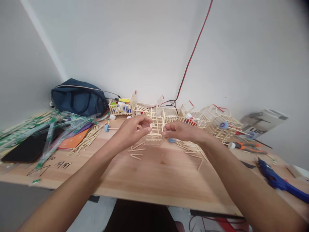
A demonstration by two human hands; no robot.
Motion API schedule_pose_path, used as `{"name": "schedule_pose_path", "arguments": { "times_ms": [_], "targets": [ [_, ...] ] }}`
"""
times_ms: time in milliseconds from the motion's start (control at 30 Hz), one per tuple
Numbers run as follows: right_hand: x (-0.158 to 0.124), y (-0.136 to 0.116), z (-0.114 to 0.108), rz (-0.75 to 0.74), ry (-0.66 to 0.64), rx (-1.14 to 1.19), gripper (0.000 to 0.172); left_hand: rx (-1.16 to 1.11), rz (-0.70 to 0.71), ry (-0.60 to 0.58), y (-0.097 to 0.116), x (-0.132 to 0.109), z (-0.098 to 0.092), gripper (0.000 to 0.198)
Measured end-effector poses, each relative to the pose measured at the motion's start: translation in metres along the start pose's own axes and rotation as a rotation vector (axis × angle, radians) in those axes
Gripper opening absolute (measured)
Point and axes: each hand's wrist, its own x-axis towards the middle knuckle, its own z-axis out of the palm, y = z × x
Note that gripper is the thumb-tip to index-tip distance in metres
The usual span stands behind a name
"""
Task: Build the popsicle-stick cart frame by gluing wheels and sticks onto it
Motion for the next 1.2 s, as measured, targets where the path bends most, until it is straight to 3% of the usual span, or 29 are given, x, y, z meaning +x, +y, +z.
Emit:
{"name": "schedule_pose_path", "arguments": {
  "times_ms": [467,933,1200],
  "targets": [
    [0.004,0.002,0.001,0.096,-0.015,-0.047,0.028,-0.031,-0.041,-0.071,-0.017,0.0,0.008,0.019],
    [0.003,0.007,0.012,0.145,0.142,-0.183,0.018,0.065,0.011,-0.036,-0.022,-0.006,0.019,0.03],
    [-0.001,0.007,0.017,0.199,0.197,-0.137,0.014,0.118,-0.055,-0.005,-0.023,-0.014,0.019,0.037]
  ]
}}
